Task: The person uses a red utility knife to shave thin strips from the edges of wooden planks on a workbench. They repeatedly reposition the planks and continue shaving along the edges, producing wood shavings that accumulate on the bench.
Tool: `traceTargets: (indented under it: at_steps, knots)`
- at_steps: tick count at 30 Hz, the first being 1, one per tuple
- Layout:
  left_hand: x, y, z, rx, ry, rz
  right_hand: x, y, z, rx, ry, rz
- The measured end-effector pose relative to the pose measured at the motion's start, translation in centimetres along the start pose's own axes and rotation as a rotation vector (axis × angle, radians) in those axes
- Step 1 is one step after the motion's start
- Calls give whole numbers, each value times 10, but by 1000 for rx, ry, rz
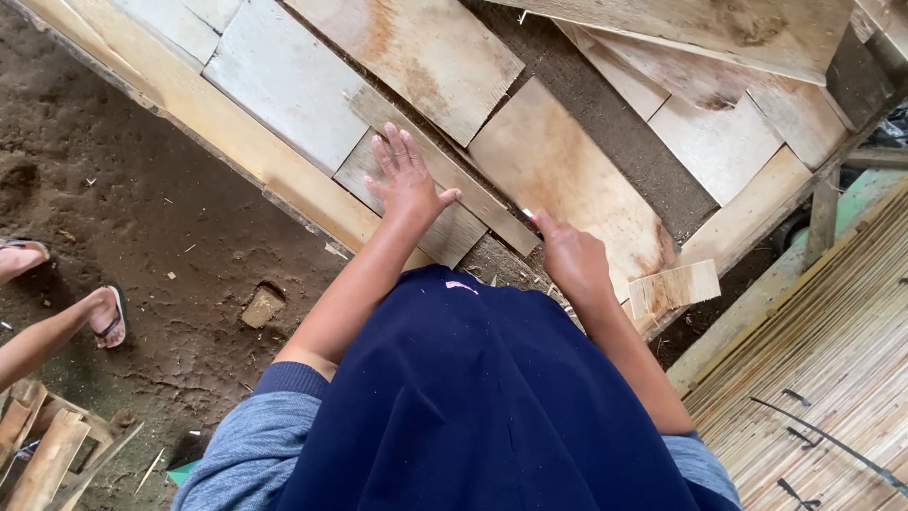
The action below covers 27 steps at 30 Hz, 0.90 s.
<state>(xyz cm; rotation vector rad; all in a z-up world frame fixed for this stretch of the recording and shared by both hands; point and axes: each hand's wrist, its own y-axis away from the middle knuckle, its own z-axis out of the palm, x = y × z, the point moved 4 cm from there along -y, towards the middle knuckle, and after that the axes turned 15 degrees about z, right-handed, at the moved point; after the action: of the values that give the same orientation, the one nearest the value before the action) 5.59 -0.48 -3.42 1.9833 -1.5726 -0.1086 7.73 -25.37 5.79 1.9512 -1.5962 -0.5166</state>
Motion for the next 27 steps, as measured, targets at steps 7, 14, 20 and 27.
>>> traceTargets:
  at_steps: [7,14,20,27]
  knots:
    - [0,2,1,11,-4,13,-23,-7,21,-10,-258,-16]
    - [-4,1,5,52,-39,26,-70,-99,62,427,-321,-85]
    - [-6,2,4,69,-35,38,-75,-122,79,443,-237,-60]
    - [-7,9,-2,114,-4,57,-38,-55,-16,655,-577,189]
